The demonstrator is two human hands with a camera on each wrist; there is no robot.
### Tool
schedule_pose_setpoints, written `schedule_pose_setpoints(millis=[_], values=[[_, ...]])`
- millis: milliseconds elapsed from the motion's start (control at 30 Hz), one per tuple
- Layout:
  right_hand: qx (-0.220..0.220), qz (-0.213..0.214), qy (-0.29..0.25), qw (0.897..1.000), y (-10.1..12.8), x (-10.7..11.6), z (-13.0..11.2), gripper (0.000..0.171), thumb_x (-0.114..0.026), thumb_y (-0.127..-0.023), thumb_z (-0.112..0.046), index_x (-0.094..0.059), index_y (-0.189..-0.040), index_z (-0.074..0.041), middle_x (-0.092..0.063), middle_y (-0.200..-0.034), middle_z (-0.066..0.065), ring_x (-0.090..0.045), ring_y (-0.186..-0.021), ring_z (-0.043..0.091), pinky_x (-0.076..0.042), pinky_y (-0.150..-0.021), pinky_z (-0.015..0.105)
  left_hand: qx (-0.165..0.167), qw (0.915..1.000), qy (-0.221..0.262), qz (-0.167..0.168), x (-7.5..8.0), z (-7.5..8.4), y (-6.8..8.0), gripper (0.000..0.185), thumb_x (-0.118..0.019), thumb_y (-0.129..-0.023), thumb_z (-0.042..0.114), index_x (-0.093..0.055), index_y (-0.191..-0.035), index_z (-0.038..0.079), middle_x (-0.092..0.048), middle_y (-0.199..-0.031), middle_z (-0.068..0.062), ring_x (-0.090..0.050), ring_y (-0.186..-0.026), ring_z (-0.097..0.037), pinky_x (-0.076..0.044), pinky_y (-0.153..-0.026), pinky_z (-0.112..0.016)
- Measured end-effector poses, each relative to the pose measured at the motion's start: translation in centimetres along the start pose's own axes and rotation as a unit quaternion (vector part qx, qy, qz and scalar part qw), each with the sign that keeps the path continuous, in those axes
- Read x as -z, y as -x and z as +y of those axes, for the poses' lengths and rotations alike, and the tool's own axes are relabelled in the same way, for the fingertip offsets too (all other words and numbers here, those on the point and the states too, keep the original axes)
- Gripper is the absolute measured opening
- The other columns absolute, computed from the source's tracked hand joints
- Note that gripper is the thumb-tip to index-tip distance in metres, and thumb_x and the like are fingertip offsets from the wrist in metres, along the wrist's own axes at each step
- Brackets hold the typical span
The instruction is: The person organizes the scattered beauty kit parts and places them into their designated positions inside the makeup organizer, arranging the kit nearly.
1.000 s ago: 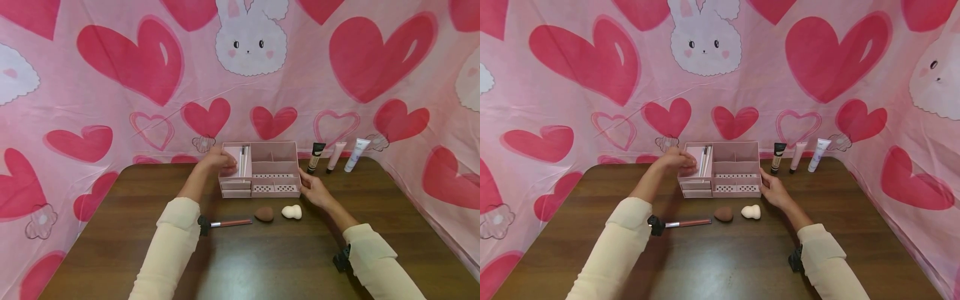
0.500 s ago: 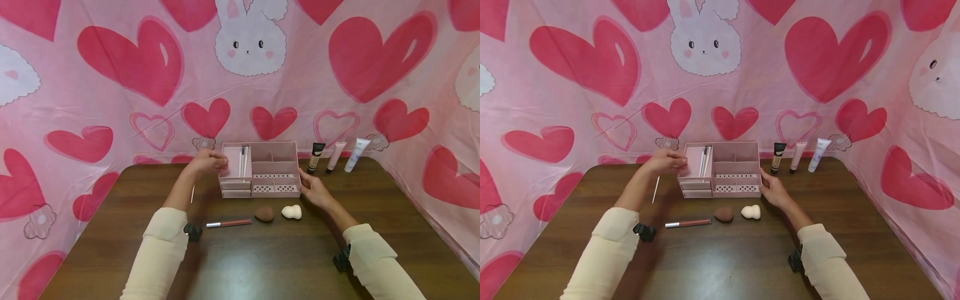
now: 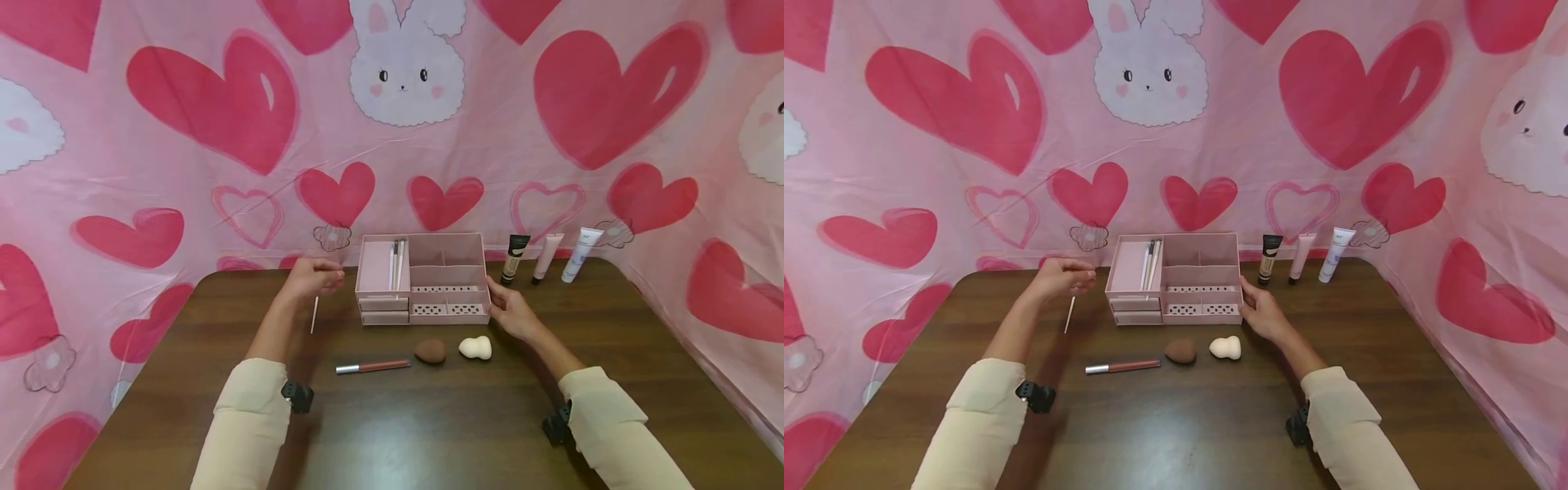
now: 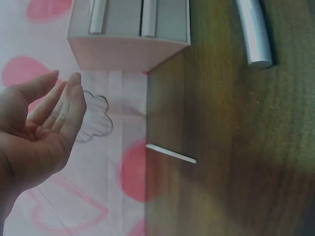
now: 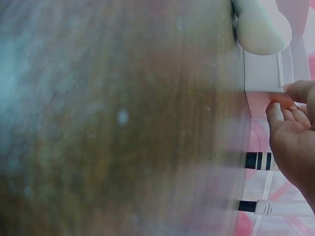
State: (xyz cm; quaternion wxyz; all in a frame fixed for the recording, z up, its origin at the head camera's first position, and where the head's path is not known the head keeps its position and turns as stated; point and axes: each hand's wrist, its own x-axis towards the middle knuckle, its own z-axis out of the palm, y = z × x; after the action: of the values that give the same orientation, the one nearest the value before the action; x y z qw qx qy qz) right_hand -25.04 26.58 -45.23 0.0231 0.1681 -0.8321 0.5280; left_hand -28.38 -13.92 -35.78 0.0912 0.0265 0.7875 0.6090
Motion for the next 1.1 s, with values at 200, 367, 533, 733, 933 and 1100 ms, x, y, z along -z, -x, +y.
schedule_pose_setpoints(millis=[200,367,533,733,933,1100], values=[[-0.002,-0.009,0.001,1.0,0.1,0.3,-0.1,0.064,-0.047,-0.092,0.019,-0.021,-0.151,0.02,-0.022,-0.157,0.041,-0.034,-0.141,0.053,-0.04,-0.107,0.048,0.007,0.9993,-0.011,0.036,1.3,-1.6,0.1,0.039,-0.061,-0.097,0.003,-0.056,-0.128,-0.02,-0.069,-0.075,0.008,-0.068,-0.068,-0.002,-0.062,-0.073,-0.024],[-0.006,-0.007,-0.002,1.0,0.1,0.3,-0.1,0.064,-0.047,-0.093,0.018,-0.021,-0.152,0.019,-0.022,-0.157,0.04,-0.034,-0.141,0.052,-0.04,-0.107,0.048,0.027,0.9973,-0.023,0.065,2.3,-3.0,0.2,0.039,-0.062,-0.097,0.004,-0.057,-0.129,-0.019,-0.074,-0.08,-0.001,-0.067,-0.066,-0.001,-0.062,-0.073,-0.027],[-0.005,-0.007,-0.001,1.0,0.1,0.2,-0.1,0.064,-0.047,-0.093,0.018,-0.021,-0.152,0.018,-0.023,-0.157,0.04,-0.034,-0.141,0.052,-0.04,-0.107,0.049,0.019,0.9935,-0.062,0.094,2.6,-4.5,0.2,0.028,-0.064,-0.093,0.004,-0.067,-0.113,-0.016,-0.078,-0.093,-0.023,-0.071,-0.066,-0.01,-0.061,-0.063,-0.024],[-0.004,-0.005,0.008,1.0,0.1,0.2,-0.1,0.064,-0.047,-0.093,0.017,-0.022,-0.152,0.018,-0.023,-0.157,0.041,-0.033,-0.141,0.053,-0.041,-0.107,0.047,0.005,0.9644,-0.193,0.181,2.6,-6.0,-0.1,0.028,-0.067,-0.092,0.016,-0.074,-0.11,-0.005,-0.078,-0.098,-0.022,-0.077,-0.083,-0.028,-0.056,-0.067,-0.026],[-0.01,-0.003,-0.004,1.0,0.1,0.1,-0.2,0.064,-0.047,-0.093,0.017,-0.021,-0.152,0.018,-0.023,-0.157,0.04,-0.033,-0.141,0.052,-0.04,-0.107,0.048,0.037,0.9418,-0.284,0.176,2.7,-6.8,0.1,0.032,-0.069,-0.089,0.027,-0.077,-0.108,0.002,-0.076,-0.11,-0.021,-0.063,-0.112,-0.045,-0.049,-0.096,-0.05],[-0.015,-0.002,-0.007,1.0,0.1,0.2,-0.1,0.064,-0.047,-0.093,0.017,-0.022,-0.152,0.018,-0.024,-0.157,0.039,-0.034,-0.141,0.051,-0.039,-0.108,0.05,0.059,0.9331,-0.329,0.132,2.3,-7.0,-0.1,0.033,-0.071,-0.085,0.029,-0.077,-0.104,0.003,-0.075,-0.108,-0.021,-0.062,-0.11,-0.046,-0.05,-0.096,-0.052]])
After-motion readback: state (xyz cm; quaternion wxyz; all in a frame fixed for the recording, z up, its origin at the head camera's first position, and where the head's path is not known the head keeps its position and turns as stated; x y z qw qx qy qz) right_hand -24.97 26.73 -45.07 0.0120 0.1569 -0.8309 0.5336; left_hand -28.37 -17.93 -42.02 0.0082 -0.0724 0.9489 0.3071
